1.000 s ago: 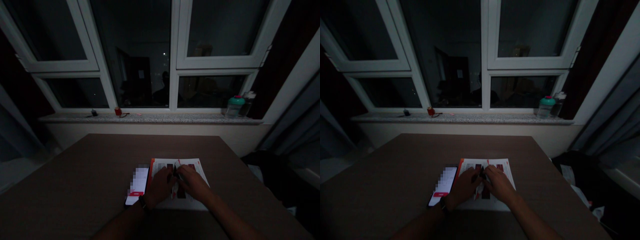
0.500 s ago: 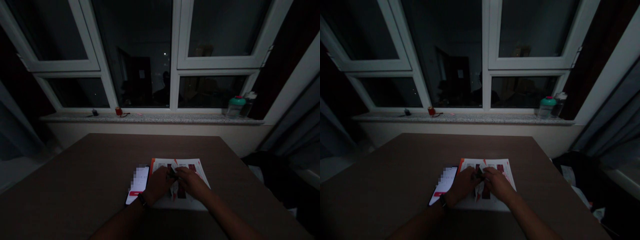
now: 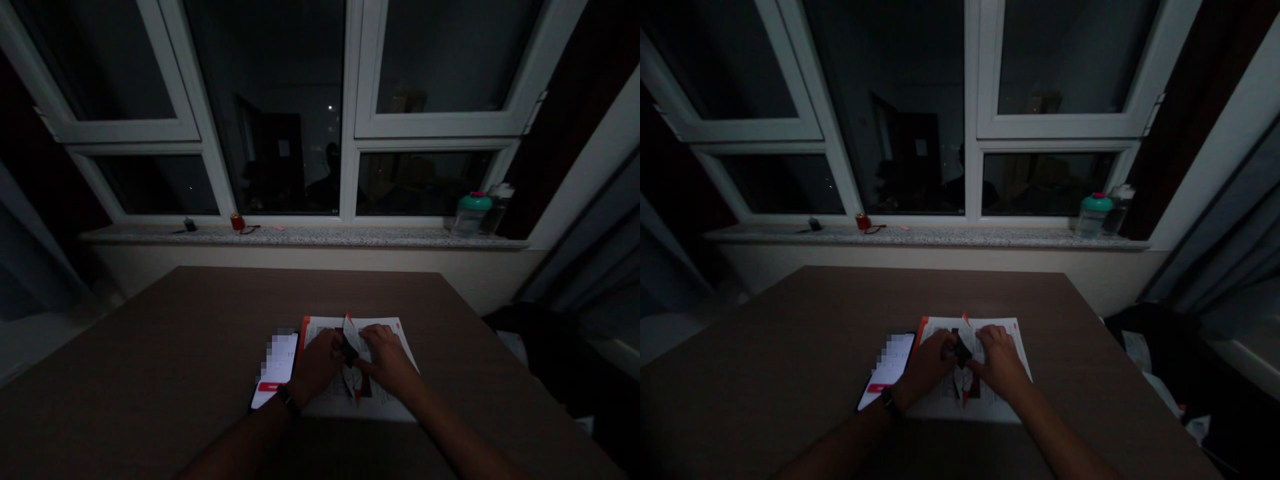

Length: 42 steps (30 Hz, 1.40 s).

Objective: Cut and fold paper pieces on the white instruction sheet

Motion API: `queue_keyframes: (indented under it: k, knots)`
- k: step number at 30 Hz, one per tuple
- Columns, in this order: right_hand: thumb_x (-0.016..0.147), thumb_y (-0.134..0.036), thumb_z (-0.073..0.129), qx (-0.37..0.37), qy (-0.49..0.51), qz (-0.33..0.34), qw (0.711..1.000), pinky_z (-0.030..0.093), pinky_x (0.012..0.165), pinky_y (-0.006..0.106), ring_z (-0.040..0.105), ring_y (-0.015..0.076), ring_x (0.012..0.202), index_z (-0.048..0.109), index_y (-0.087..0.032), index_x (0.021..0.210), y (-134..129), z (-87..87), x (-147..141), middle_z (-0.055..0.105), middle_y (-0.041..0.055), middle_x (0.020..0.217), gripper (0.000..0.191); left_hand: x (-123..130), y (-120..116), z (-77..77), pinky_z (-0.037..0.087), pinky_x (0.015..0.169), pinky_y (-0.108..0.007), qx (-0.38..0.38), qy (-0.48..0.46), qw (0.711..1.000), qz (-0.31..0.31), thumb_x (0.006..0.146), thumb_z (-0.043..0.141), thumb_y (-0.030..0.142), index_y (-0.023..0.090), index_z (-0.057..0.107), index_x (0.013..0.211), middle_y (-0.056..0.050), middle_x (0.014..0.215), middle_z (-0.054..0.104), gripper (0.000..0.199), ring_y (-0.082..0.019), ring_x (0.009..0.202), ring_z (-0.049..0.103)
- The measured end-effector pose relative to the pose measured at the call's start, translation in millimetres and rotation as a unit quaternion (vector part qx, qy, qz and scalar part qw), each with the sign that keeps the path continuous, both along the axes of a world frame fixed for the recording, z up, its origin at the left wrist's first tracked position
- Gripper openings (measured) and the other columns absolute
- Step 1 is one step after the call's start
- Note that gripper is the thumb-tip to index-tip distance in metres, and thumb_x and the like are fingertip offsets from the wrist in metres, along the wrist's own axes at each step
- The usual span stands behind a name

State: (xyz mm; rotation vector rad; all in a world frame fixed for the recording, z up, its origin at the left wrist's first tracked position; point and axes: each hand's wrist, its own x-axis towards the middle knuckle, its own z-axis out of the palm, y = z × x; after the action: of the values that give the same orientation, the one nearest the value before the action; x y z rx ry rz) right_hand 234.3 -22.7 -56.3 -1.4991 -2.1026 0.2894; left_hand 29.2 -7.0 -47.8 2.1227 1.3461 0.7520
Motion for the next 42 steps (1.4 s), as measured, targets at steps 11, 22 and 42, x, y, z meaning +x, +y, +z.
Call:
queue_keyframes:
  k: [11,22,42]
  knots:
    - [0.081,-0.011,0.065,0.024,0.071,0.021,0.997,0.040,0.090,0.038,0.055,0.0247,0.100,0.063,-0.021,0.089,11,-8.9,0,0.064,0.0042,0.097,0.013,5,2,5.6,0.043,0.074,-0.026,-0.006,-0.046,0.997,-0.060,0.086,0.055,0.014,0.021,0.059,0.102,-0.001,0.098,0.068,0.019,-0.018,0.089,0.063]
    - [0.083,-0.002,0.054,0.018,0.100,0.075,0.992,0.042,0.086,0.034,0.057,0.0212,0.095,0.060,-0.021,0.087,2,-1.1,-5,0.062,0.0034,0.093,0.020,1,5,0.3,0.043,0.077,-0.029,0.045,-0.014,0.997,-0.061,0.078,0.060,0.010,0.020,0.057,0.086,-0.002,0.093,0.062,0.014,-0.019,0.087,0.058]
    - [0.089,-0.001,0.048,0.029,-0.064,0.182,0.981,0.043,0.085,0.032,0.051,0.0219,0.100,0.068,-0.018,0.094,1,4.2,1,0.062,0.0067,0.098,0.027,-3,-2,24.5,0.046,0.086,-0.032,0.054,0.171,0.974,-0.142,0.089,0.046,0.006,0.020,0.063,0.090,-0.007,0.104,0.067,0.022,-0.023,0.097,0.063]
